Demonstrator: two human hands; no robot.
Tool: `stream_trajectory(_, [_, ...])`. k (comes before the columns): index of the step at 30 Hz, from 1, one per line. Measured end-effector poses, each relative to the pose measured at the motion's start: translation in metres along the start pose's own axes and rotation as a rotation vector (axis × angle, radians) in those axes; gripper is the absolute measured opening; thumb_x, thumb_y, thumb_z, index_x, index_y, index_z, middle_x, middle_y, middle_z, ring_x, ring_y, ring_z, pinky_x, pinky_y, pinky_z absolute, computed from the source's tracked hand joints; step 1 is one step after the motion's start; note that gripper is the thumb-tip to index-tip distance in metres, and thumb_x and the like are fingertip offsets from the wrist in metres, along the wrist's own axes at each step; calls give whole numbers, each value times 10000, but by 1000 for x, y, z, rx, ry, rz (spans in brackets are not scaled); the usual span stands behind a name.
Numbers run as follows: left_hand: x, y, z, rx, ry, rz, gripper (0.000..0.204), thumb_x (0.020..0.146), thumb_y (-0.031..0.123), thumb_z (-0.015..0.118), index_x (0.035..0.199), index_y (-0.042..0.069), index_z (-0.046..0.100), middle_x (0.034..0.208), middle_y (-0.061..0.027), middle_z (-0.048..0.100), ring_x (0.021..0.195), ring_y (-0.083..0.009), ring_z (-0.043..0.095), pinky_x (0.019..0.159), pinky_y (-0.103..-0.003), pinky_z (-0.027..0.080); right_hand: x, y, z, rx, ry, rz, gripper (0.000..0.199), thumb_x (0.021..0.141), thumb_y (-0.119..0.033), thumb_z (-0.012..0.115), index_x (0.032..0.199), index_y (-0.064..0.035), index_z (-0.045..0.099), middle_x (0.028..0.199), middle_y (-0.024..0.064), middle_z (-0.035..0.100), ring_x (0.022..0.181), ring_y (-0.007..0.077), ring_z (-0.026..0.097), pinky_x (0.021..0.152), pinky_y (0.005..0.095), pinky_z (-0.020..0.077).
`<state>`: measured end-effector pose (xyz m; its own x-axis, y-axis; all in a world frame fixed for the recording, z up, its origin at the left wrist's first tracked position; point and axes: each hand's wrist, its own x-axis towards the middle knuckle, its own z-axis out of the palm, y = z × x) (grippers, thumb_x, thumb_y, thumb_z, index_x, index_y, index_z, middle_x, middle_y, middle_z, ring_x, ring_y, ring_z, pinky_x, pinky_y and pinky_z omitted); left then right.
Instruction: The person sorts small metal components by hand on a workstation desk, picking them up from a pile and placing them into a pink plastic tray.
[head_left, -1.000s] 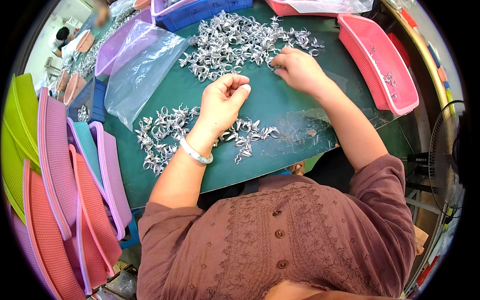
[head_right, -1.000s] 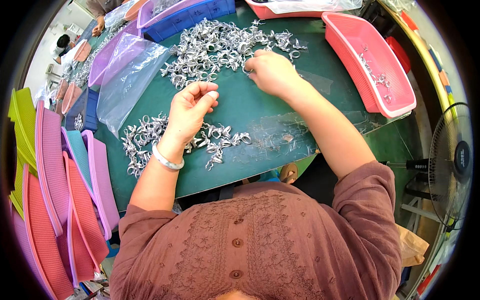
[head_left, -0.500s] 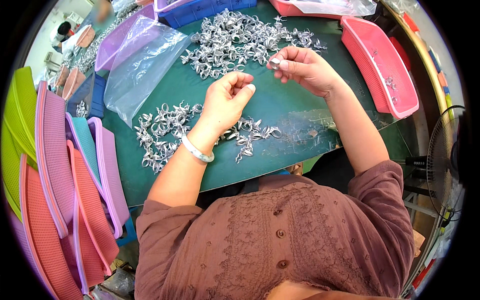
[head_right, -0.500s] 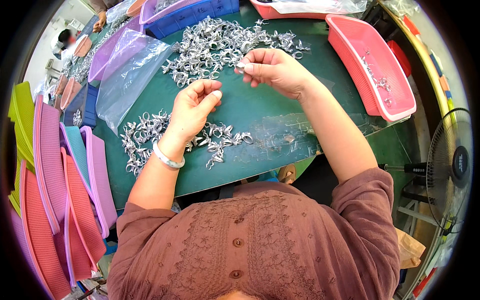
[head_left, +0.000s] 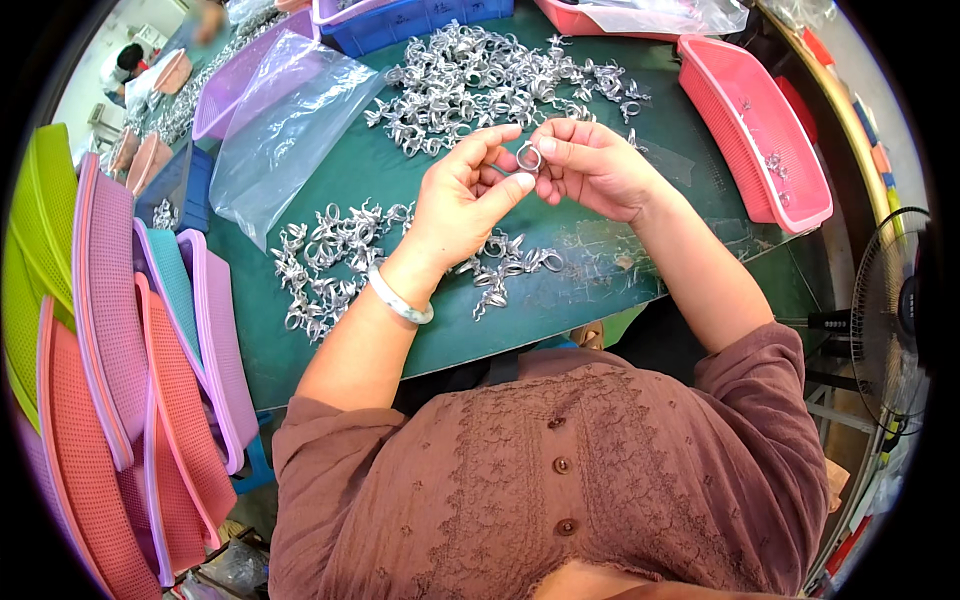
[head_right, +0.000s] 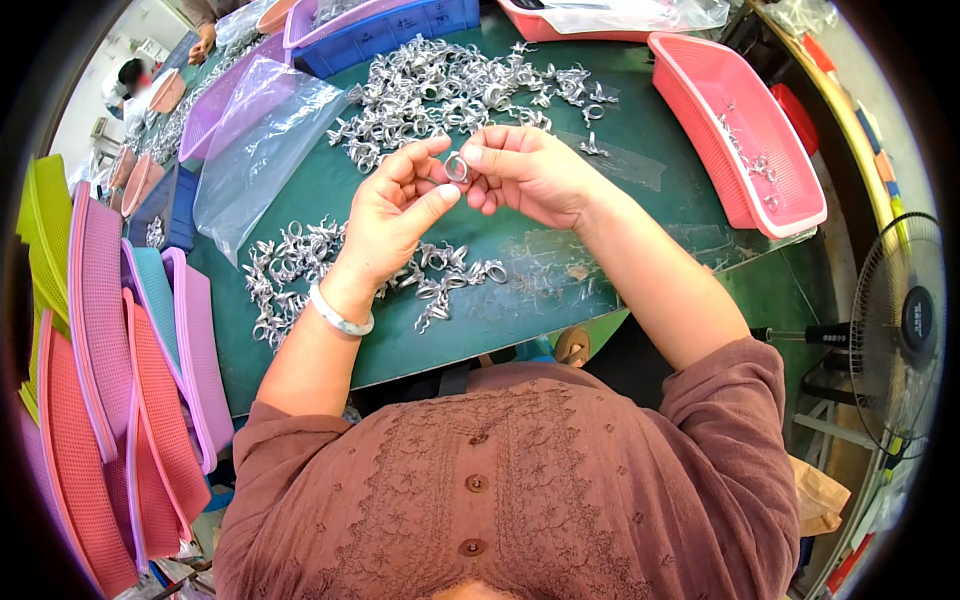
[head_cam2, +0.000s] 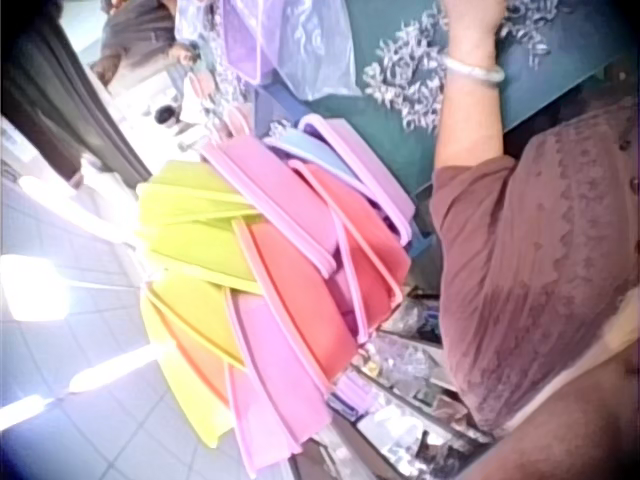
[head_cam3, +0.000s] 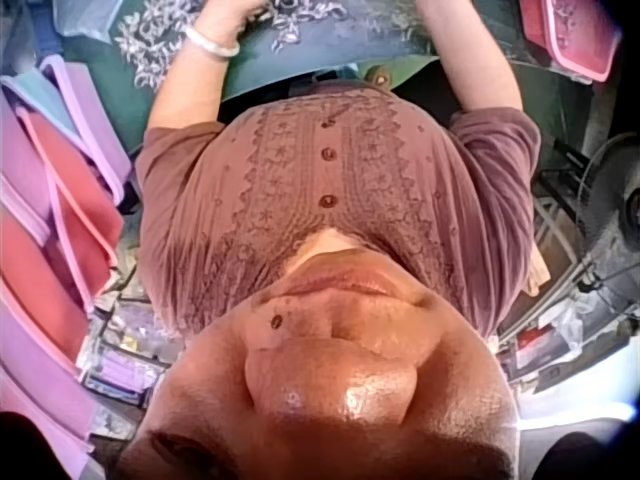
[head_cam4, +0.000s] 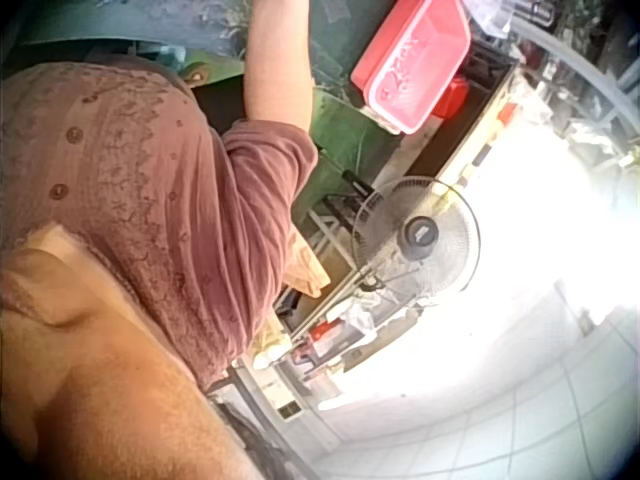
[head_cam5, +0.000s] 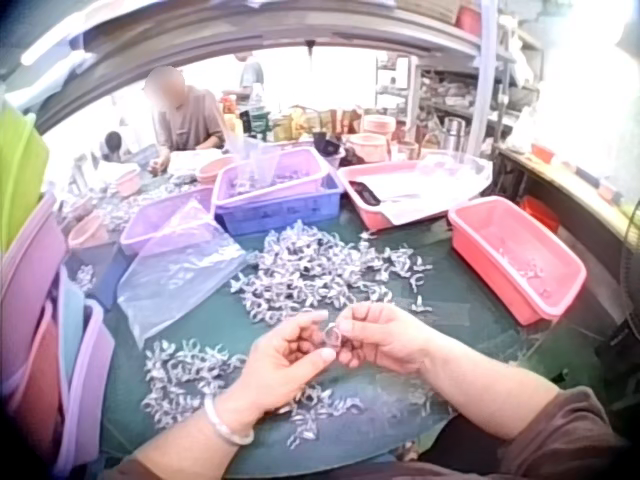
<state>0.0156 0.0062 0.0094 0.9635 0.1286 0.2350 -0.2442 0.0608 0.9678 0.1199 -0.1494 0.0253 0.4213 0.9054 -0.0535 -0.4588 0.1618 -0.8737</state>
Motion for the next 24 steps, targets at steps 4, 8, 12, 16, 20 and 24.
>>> stream_trajectory(4, [1, 4, 0, 37, 13, 12, 259, 777, 53, 625, 1026, 8, 571, 848, -29, 594, 719, -62, 539, 643, -198, 444, -1, 1, 10, -42, 37, -8, 139, 872, -166, 516, 896, -31, 532, 815, 40, 579, 668, 116, 560, 590, 230, 460])
stream_trajectory(8, [0, 6, 0, -7, 24, 3, 185, 786, 54, 618, 964, 14, 592, 831, -23, 604, 739, -73, 554, 666, -205, 445, -2, 1, 13, -68, 66, -16, 151, 864, -181, 535, 890, -33, 540, 798, 34, 581, 663, 110, 564, 584, 221, 462])
stream_trajectory(12, [-1, 11, 0, -57, 3, -75, 155, 791, 64, 615, 941, 30, 596, 817, -11, 602, 723, -66, 542, 651, -202, 433, -4, 0, 15, -53, 84, -5, 142, 864, -172, 533, 895, -33, 538, 795, 35, 582, 659, 114, 569, 578, 219, 461])
stream_trajectory(16, [0, 12, -2, -89, 14, -135, 138, 794, 60, 605, 929, 34, 598, 810, 3, 598, 705, -53, 525, 607, -191, 408, -7, 0, 19, -192, 114, -63, 137, 845, -155, 558, 893, -27, 547, 794, 27, 583, 675, 101, 562, 599, 222, 457])
stream_trajectory(20, [0, 8, -2, -111, 23, -121, 131, 795, 53, 597, 925, 34, 599, 811, 12, 596, 702, -44, 519, 580, -179, 392, -9, 1, 23, -360, 136, -131, 141, 818, -131, 584, 892, -14, 556, 786, 24, 576, 693, 91, 551, 627, 222, 446])
stream_trajectory(24, [-2, 8, -2, -112, 35, -105, 134, 797, 37, 589, 931, 32, 600, 806, 8, 595, 704, -52, 521, 592, -183, 405, -10, 3, 25, -378, 152, -163, 142, 785, -117, 624, 874, -22, 568, 788, 15, 584, 692, 74, 538, 648, 210, 450])
